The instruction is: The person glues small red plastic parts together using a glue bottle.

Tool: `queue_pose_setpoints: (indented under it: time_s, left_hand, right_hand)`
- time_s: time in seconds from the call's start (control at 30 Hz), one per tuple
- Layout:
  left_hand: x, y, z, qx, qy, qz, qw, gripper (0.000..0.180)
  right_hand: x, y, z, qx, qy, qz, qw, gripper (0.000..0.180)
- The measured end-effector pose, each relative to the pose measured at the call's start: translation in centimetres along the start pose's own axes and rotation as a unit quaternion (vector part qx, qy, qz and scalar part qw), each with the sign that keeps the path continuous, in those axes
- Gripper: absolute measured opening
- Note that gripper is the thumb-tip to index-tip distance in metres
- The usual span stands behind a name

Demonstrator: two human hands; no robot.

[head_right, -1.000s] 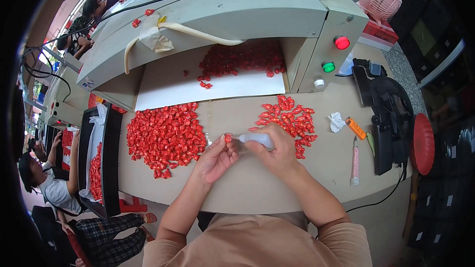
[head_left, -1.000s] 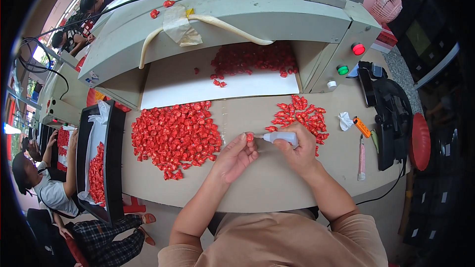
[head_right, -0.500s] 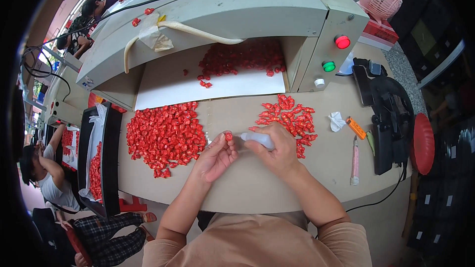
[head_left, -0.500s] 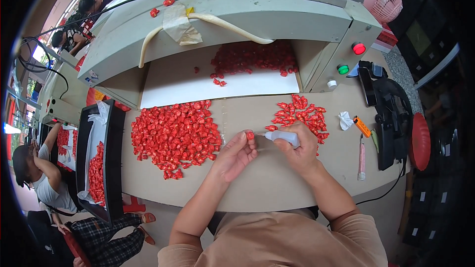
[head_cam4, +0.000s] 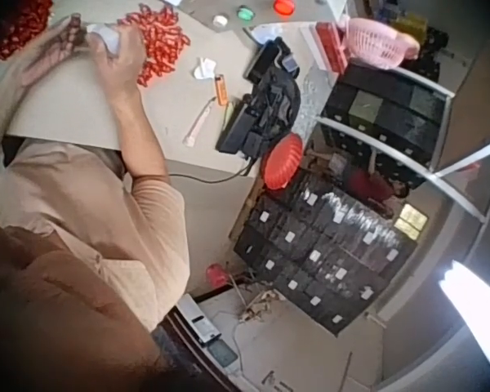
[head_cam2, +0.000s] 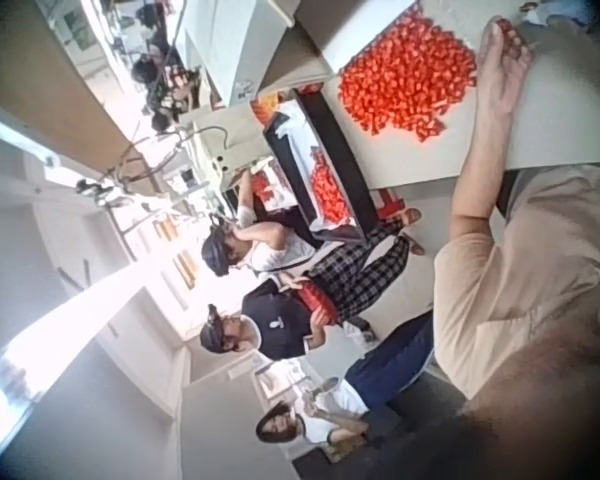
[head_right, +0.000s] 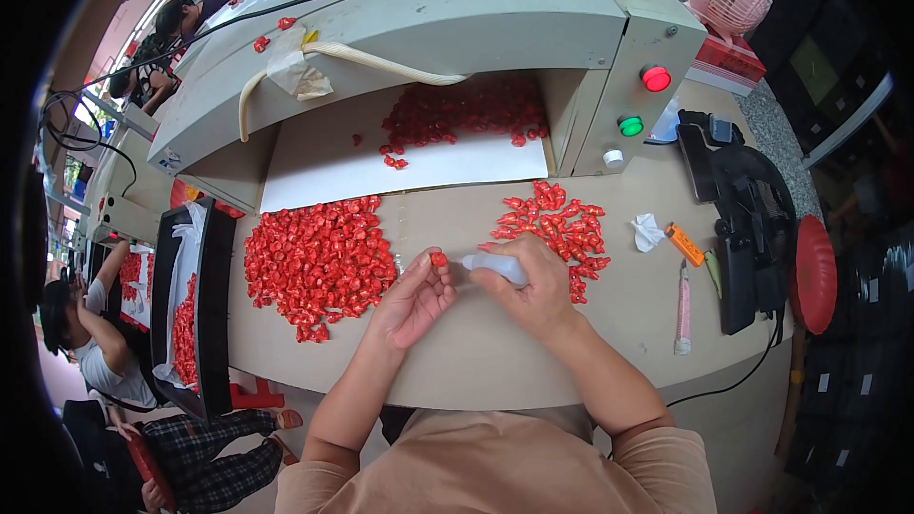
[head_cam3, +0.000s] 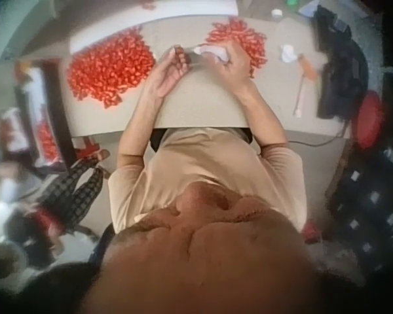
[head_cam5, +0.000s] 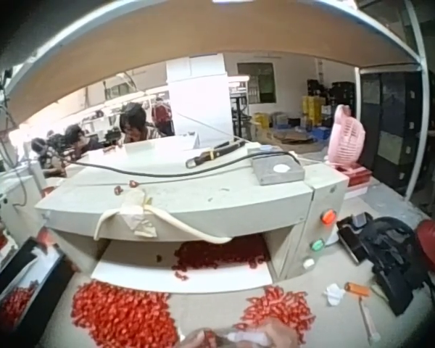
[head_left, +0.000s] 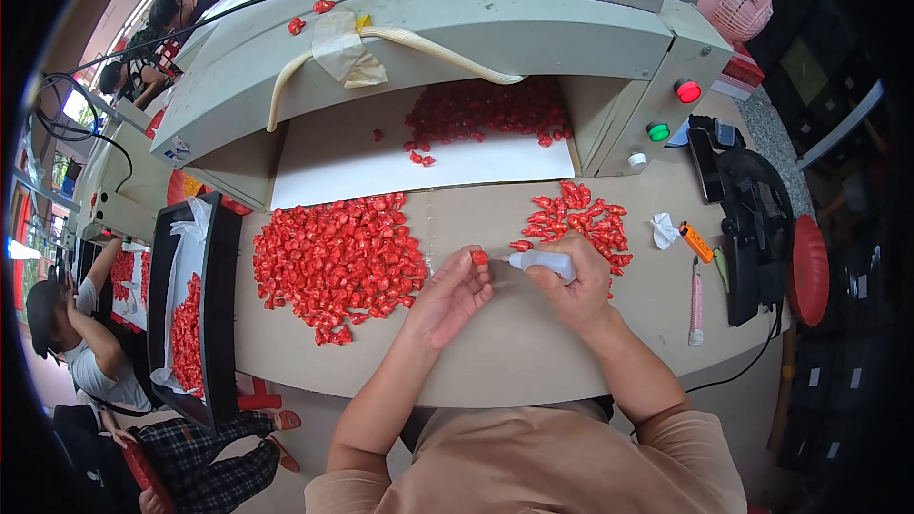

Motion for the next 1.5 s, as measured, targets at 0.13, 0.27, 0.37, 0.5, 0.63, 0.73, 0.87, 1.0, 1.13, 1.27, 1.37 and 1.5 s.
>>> queue_pose_setpoints:
  time_s: [0.13, 0.27, 0.37, 0.5, 0.63, 0.73, 0.87, 1.0, 1.13, 1.27, 1.37, 1.5]
  left_hand:
    - [0.0, 0.1, -0.1, 0.005, 0.001, -0.001, 1.0, 0.023]
    - [0.2, 0.3, 0.0, -0.006, 0.003, -0.003, 1.0, 0.022]
    - [0.2, 0.4, 0.2, -0.022, 0.0, -0.002, 1.0, 0.022]
    - [0.1, 0.4, 0.4, -0.039, -0.006, 0.008, 0.999, 0.026]
    - [0.0, 0.2, 0.5, -0.034, -0.009, 0.016, 0.999, 0.024]
    - [0.0, 0.3, 0.5, -0.037, -0.011, 0.015, 0.999, 0.026]
    - [0.2, 0.2, 0.6, -0.037, -0.019, 0.011, 0.999, 0.026]
    - [0.1, 0.0, 0.8, -0.038, -0.026, 0.006, 0.999, 0.026]
    - [0.1, -0.1, 1.1, -0.04, -0.037, 0.002, 0.998, 0.024]
    - [0.0, 0.4, 1.0, -0.055, -0.04, -0.012, 0.998, 0.021]
    - [-0.2, 0.0, 1.3, -0.068, -0.048, -0.016, 0.996, 0.022]
    - [-0.7, -0.6, 1.8, -0.074, -0.058, -0.055, 0.994, 0.021]
  right_hand:
    - [0.1, -0.1, 0.0, -0.007, -0.003, -0.002, 1.0, 0.031]
    - [0.2, 0.0, -0.1, -0.008, -0.001, -0.001, 1.0, 0.031]
    - [0.3, -0.1, -0.1, -0.009, -0.002, -0.002, 1.0, 0.03]
    - [0.2, -0.2, -0.1, -0.018, -0.008, -0.011, 1.0, 0.029]
    - [0.2, -0.2, -0.2, -0.014, 0.001, -0.009, 1.0, 0.029]
    - [0.2, -0.2, 0.0, -0.013, -0.003, -0.016, 1.0, 0.029]
    - [0.2, -0.2, -0.1, 0.0, -0.009, -0.018, 1.0, 0.029]
    - [0.3, -0.4, -0.5, 0.007, -0.007, -0.025, 1.0, 0.025]
    - [-0.5, -0.3, 3.3, 0.2, -0.224, 0.016, 0.954, 0.015]
    - [1.2, -1.8, 3.8, 0.303, -0.282, -0.043, 0.91, 0.012]
    - [3.7, -4.4, 3.3, 0.266, -0.281, -0.094, 0.918, 0.011]
    - [7.7, -8.6, 5.8, 0.121, -0.29, -0.198, 0.928, 0.017]
Point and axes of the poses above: each hand's wrist, its own x-axis towards the middle knuckle, its own y-axis out of the back of the hand, z = x × y, the point moved 6 cm from there along x, towards the middle knuckle, and after that the axes turned 1 degree about -y, right-handed, at the moved point
